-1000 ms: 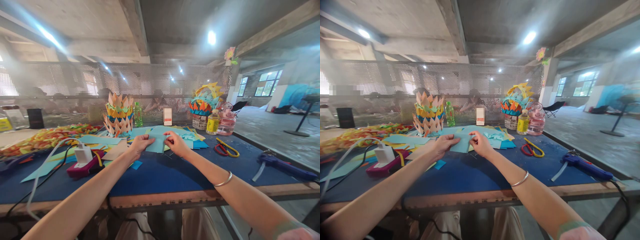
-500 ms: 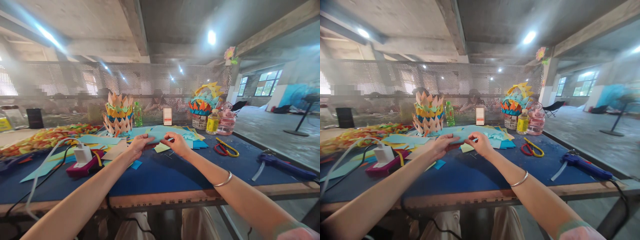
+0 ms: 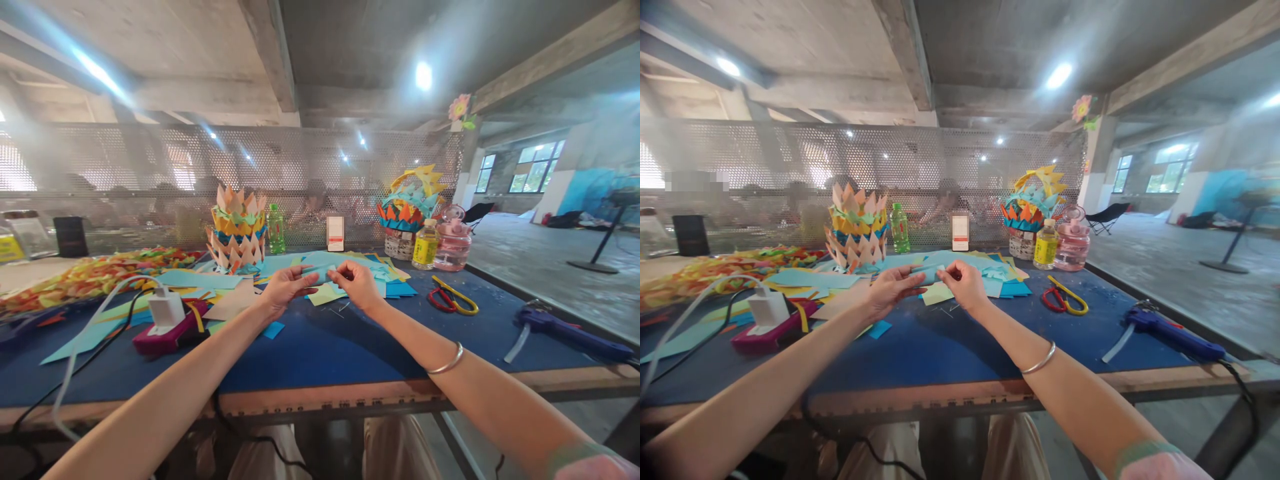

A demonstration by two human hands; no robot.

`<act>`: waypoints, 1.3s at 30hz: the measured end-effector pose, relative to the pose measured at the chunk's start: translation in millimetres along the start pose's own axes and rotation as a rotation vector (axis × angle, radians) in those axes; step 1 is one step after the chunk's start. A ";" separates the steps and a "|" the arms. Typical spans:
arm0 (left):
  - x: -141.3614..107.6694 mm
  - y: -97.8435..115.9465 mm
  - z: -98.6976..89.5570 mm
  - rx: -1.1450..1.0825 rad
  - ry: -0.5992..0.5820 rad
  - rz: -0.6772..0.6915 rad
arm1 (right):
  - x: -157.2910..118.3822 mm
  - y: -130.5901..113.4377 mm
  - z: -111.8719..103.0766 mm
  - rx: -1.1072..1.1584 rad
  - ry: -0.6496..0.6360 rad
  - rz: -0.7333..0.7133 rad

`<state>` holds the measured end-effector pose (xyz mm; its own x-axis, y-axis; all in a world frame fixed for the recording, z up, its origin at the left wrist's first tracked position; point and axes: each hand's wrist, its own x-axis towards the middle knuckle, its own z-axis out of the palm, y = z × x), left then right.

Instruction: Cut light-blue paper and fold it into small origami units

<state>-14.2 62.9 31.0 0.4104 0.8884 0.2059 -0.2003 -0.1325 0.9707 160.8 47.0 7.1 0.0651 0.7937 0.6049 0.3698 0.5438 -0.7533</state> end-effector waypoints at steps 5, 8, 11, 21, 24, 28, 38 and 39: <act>0.4 -3.0 -1.2 0.029 0.064 0.012 | -1.7 -3.8 1.2 0.051 0.000 0.004; 0.8 -3.8 -2.5 0.051 0.073 0.023 | -2.3 -5.2 2.2 0.077 0.008 0.010; 0.3 -2.8 -2.2 0.064 0.091 0.011 | -2.1 -4.5 3.3 0.093 0.015 0.027; 0.0 -1.7 -1.8 0.082 0.100 0.009 | -2.2 -2.9 3.7 0.103 -0.001 0.042; 0.2 -2.1 -2.6 0.084 0.099 0.003 | -2.3 -3.0 3.8 0.101 -0.025 0.050; -0.3 -1.1 -1.9 0.101 0.112 -0.003 | -2.2 0.1 5.0 0.093 -0.129 0.035; -0.9 0.0 -0.5 0.145 0.108 -0.026 | -1.7 4.6 5.8 0.101 -0.164 0.038; -1.3 0.3 -0.1 0.144 0.108 -0.027 | -1.7 4.6 6.1 0.109 -0.163 0.038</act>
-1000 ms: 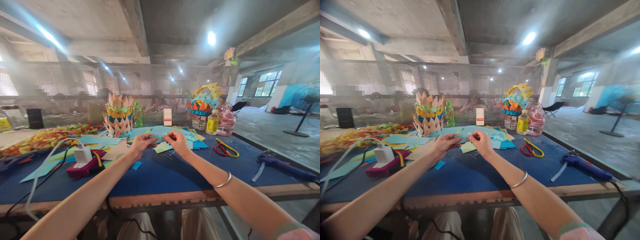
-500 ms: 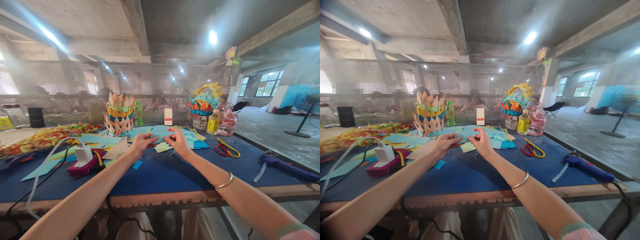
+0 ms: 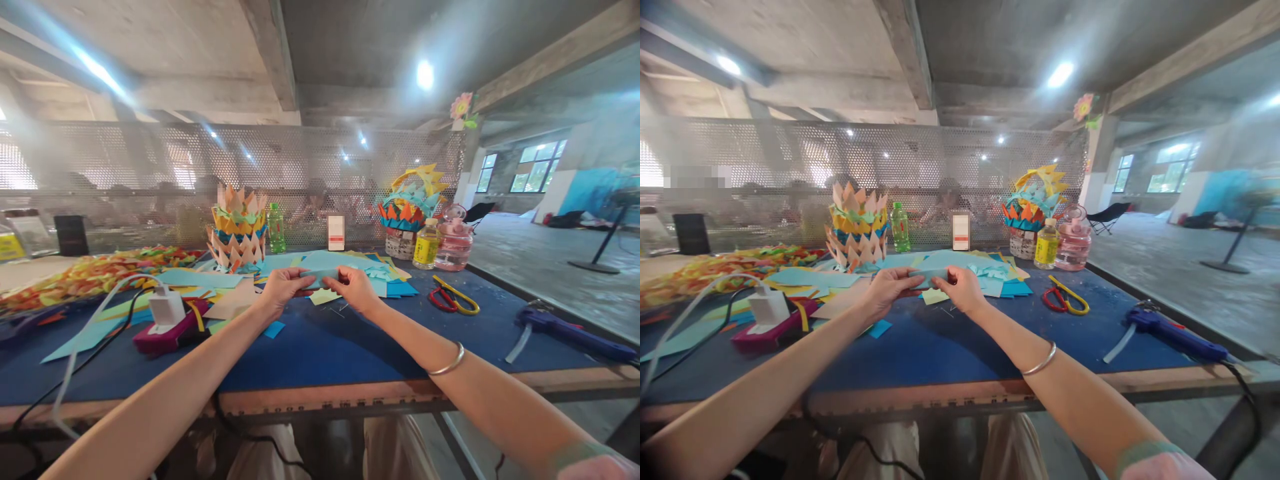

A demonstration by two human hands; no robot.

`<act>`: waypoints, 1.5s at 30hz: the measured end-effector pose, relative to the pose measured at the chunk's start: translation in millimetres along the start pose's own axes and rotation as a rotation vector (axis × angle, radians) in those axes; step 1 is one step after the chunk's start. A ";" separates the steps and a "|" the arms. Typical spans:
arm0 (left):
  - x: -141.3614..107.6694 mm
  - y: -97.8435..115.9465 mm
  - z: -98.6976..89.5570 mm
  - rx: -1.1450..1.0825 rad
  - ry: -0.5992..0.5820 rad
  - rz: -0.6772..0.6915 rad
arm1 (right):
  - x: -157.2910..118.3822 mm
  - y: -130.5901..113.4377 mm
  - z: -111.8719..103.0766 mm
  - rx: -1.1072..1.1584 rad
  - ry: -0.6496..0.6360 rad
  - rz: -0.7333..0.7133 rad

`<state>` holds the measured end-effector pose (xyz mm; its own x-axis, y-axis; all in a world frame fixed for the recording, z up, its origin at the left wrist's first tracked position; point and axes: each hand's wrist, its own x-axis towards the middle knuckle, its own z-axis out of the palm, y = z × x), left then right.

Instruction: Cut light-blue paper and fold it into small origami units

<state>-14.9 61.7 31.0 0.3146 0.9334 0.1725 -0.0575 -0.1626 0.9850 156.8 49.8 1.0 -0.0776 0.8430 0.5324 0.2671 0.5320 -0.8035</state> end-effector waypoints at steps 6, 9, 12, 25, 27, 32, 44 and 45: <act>-1.1 2.1 0.5 -0.006 0.010 -0.013 | -0.1 -0.3 1.1 0.005 0.003 -0.018; -0.3 0.9 -0.5 -0.012 0.000 -0.018 | 0.0 -1.0 0.7 0.004 0.005 -0.018; 1.3 -2.0 -1.8 -0.027 -0.011 -0.014 | -0.2 -1.9 0.3 0.004 0.013 -0.017; 3.0 -5.8 -3.9 0.021 -0.162 0.009 | -2.5 -4.2 0.0 -0.116 0.060 -0.066; 4.0 -6.8 -3.4 0.030 -0.143 0.014 | -2.9 -5.2 0.3 -0.122 0.065 -0.077; 4.5 -6.6 -1.4 0.036 -0.099 0.013 | -2.0 -3.9 1.6 -0.071 0.038 -0.069; 4.7 -3.7 -2.8 0.094 -0.068 0.074 | -0.7 1.7 4.5 0.038 -0.052 -0.023; 4.6 -3.5 -2.7 0.100 -0.066 0.079 | -0.5 1.9 4.3 0.043 -0.055 -0.022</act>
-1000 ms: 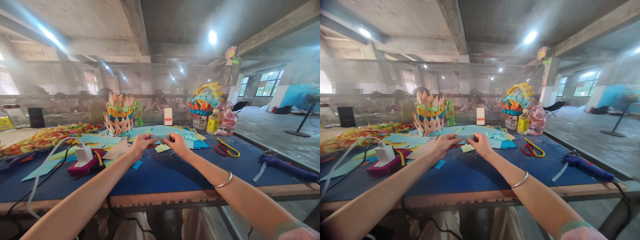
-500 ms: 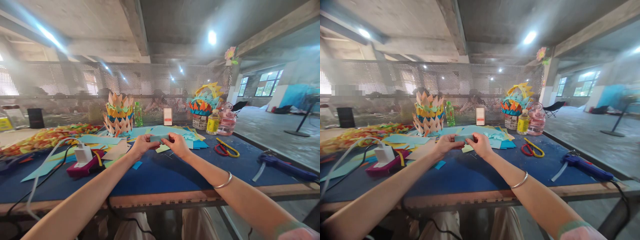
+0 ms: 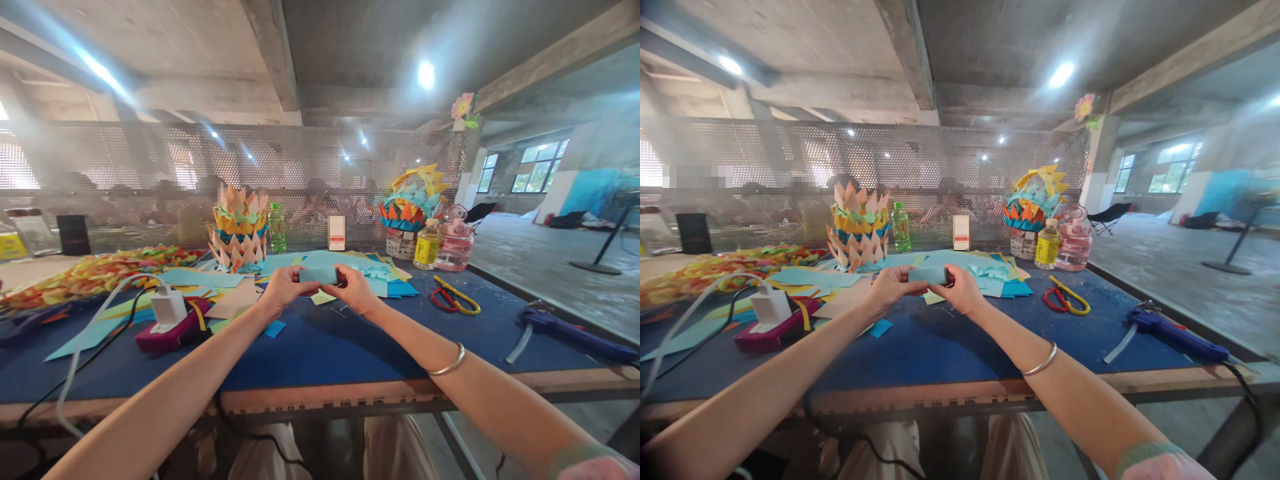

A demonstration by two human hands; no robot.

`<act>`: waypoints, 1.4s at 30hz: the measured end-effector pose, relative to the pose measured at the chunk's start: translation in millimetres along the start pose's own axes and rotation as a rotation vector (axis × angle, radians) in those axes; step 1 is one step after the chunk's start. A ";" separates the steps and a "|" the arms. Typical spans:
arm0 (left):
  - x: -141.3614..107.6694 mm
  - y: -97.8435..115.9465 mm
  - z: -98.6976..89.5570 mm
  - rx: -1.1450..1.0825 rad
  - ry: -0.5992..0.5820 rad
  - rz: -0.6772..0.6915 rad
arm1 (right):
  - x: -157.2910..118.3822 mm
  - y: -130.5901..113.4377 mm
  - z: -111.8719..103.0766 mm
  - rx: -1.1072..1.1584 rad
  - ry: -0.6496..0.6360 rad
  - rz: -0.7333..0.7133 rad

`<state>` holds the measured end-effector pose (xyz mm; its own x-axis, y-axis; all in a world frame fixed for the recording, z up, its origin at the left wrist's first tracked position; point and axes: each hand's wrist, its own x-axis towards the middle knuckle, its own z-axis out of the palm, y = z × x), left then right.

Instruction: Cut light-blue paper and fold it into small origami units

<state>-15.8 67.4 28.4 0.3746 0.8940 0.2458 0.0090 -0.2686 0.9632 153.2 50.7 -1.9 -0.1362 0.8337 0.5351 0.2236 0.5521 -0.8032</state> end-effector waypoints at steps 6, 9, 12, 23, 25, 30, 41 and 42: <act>0.9 -1.8 0.6 0.035 0.009 0.012 | -0.5 -5.4 0.4 0.038 0.002 0.039; 2.2 -4.1 0.3 0.033 0.009 0.010 | -0.8 -8.9 0.5 0.020 0.006 0.039; 2.9 -4.9 -0.6 0.031 0.013 -0.003 | -0.9 -10.9 -0.1 0.010 -0.007 0.034; 4.6 -3.9 -3.9 0.051 0.011 -0.014 | 1.8 -8.8 -3.0 0.000 -0.034 0.041; 4.7 -3.4 -3.6 0.055 0.023 -0.019 | 2.2 -7.7 -3.6 -0.005 -0.038 0.043; 5.6 -3.7 -6.2 0.064 0.034 -0.004 | 2.4 -8.1 -8.4 -0.025 -0.008 0.061; 6.3 -4.3 -6.6 0.070 0.049 0.005 | 4.9 -7.4 -12.2 -0.015 0.013 0.087; 6.3 -4.4 -6.3 0.068 0.050 0.004 | 4.8 -7.8 -12.1 -0.011 0.014 0.089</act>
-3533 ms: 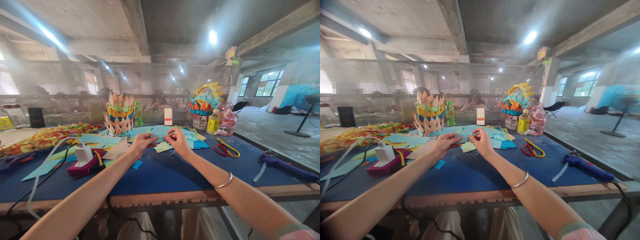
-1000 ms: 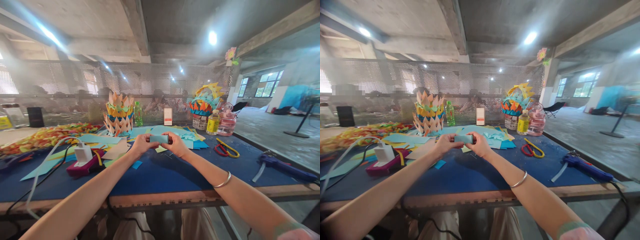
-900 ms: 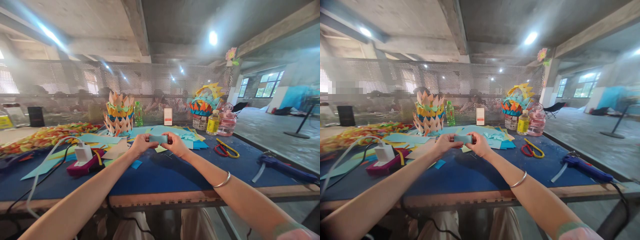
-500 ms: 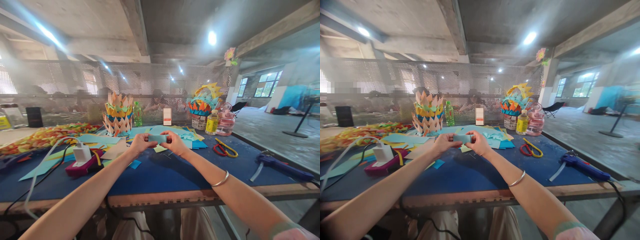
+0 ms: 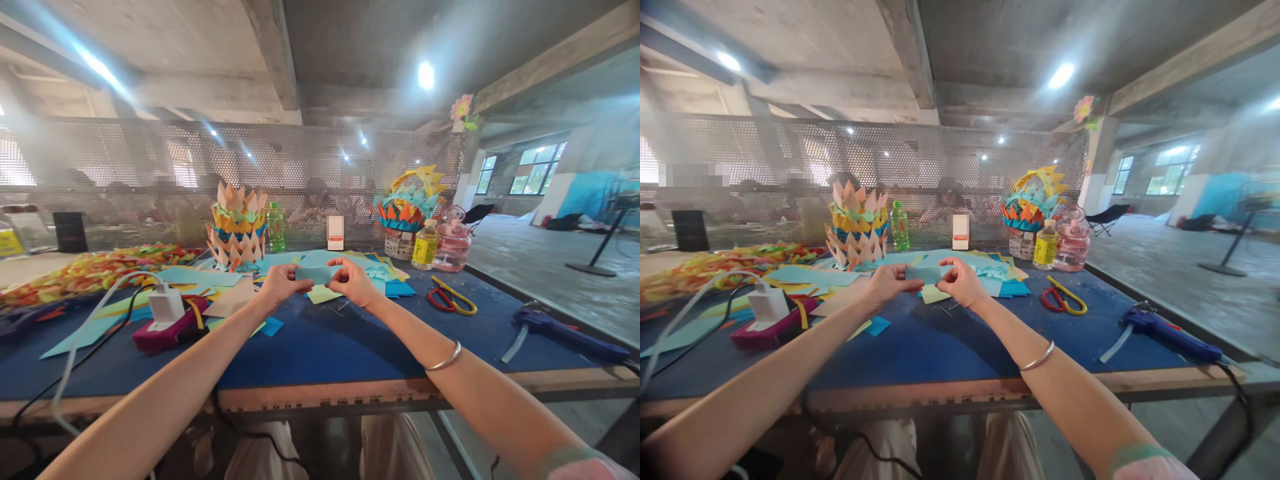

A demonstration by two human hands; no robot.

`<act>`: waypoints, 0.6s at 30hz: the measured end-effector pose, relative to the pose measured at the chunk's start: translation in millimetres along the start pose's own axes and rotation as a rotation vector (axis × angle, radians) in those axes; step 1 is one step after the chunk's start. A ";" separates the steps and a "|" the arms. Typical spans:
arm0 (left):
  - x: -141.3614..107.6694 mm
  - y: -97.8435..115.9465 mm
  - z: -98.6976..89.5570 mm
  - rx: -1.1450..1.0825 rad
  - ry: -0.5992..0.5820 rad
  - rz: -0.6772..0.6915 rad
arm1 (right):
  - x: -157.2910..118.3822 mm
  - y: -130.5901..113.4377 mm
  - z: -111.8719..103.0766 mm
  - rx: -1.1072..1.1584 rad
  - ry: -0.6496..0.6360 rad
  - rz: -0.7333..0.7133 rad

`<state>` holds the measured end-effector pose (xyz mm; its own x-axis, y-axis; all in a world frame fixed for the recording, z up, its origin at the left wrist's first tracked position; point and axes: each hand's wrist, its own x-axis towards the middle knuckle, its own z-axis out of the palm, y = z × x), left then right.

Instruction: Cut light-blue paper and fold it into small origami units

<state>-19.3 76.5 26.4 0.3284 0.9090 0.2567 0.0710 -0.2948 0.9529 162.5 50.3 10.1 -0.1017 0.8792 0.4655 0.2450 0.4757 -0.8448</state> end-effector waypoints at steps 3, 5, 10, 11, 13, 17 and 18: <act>0.0 -0.2 0.1 -0.007 0.006 -0.006 | -0.3 0.4 -0.1 -0.001 0.001 0.006; 0.4 -0.4 -1.5 -0.012 0.016 -0.008 | 0.3 2.7 -1.8 -0.004 0.004 0.001; 2.7 -0.6 -9.3 -0.012 0.073 -0.022 | 3.5 8.5 -10.7 -0.010 0.081 0.004; 2.8 -0.4 -9.9 -0.011 0.075 -0.029 | 3.7 8.2 -11.6 -0.008 0.100 0.010; 2.2 0.2 -8.9 -0.009 0.060 -0.036 | 3.0 5.9 -10.9 0.006 0.112 0.027; -1.4 1.4 -1.2 -0.005 -0.004 -0.026 | -1.8 0.2 -2.3 0.004 0.022 0.024; -2.3 1.4 0.9 -0.007 -0.020 -0.028 | -3.0 -0.2 0.1 -0.008 -0.014 0.015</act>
<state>-19.1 73.8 27.0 0.3455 0.9107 0.2262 0.0743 -0.2669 0.9609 162.6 47.5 8.8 -0.1114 0.8865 0.4490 0.2542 0.4622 -0.8495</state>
